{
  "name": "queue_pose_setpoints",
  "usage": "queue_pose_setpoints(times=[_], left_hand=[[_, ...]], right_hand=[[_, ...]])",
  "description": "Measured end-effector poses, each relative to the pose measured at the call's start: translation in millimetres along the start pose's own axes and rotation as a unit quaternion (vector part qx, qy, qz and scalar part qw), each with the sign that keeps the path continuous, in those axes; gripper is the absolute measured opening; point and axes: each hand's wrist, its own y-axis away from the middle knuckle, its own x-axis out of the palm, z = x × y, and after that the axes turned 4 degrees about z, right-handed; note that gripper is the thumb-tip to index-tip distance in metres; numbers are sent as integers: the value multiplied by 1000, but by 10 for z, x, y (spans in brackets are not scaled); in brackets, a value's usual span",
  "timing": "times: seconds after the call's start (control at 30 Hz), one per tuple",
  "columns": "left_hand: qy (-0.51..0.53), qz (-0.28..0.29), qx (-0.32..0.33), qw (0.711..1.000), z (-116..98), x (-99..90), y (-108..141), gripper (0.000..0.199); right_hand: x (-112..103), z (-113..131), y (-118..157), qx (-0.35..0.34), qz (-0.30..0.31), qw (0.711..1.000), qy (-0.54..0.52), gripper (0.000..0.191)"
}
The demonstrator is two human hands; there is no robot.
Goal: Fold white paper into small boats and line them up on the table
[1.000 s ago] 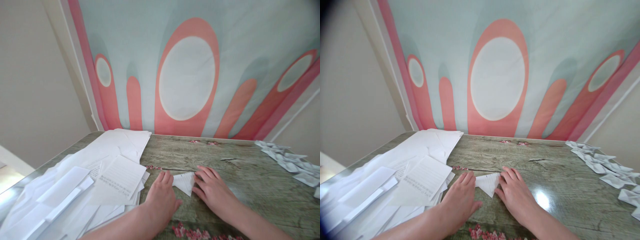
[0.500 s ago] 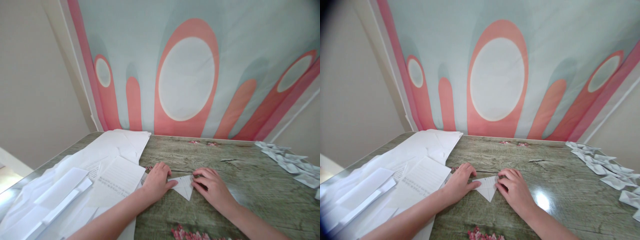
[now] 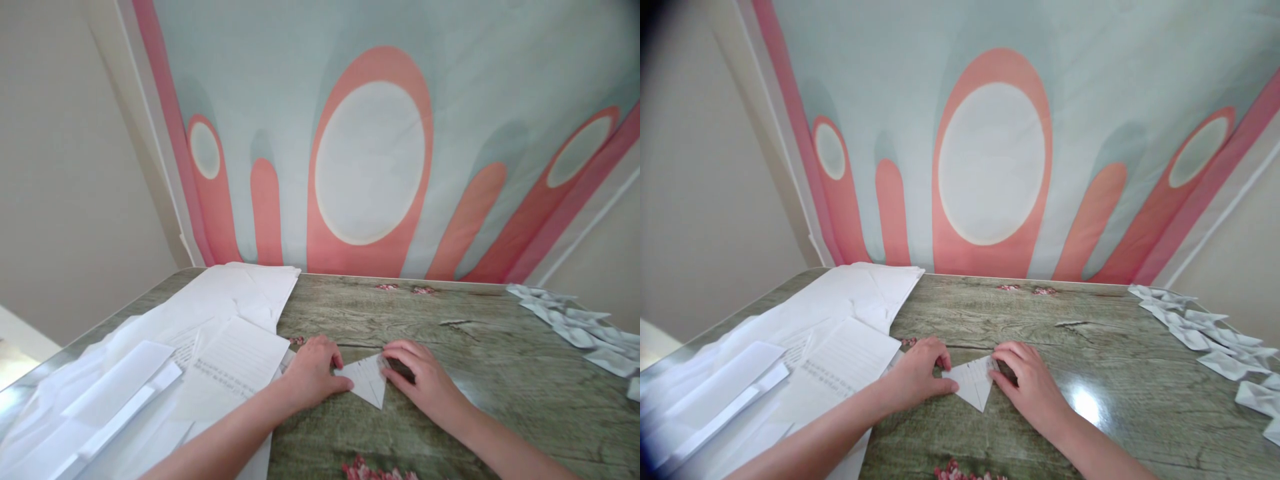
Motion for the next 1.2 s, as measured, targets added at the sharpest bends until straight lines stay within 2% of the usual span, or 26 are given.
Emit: queue_pose_setpoints(times=[0.13, 0.37, 0.63, 0.73, 0.87, 0.97, 1.07, 1.13, 1.2], left_hand=[[1, -4, -17, 1000, -31, -11, 15, 40], [-8, 45, -14, 999, -86, -61, 43, 35], [-1, 34, 13, 999, -21, -3, 6, 29], [34, 54, 4, 998, 1, 23, -11, 27], [103, 76, -7, 992, -5, 24, -13, 38], [111, 44, 39, 992, -66, -19, 7, 25], [91, -34, 122, 988, -145, -72, 42, 8], [67, -87, 179, 978, -174, -85, 66, 6], [32, -120, 215, 969, -172, -68, 84, 10]], right_hand=[[-8, 22, 12, -4, 10, 1000, -10, 22], [-62, 83, 20, -22, 45, 999, -22, 25], [-111, 167, 11, -30, 65, 997, -25, 23], [-109, 165, 22, -26, 60, 998, -25, 29], [-80, 139, 41, -29, 52, 998, -29, 37], [-63, 118, 48, -39, 11, 998, -37, 36], [-73, 103, 50, -63, -66, 995, -36, 31], [-96, 101, 48, -85, -108, 990, -23, 22], [-126, 113, 41, -109, -114, 988, -1, 12]])
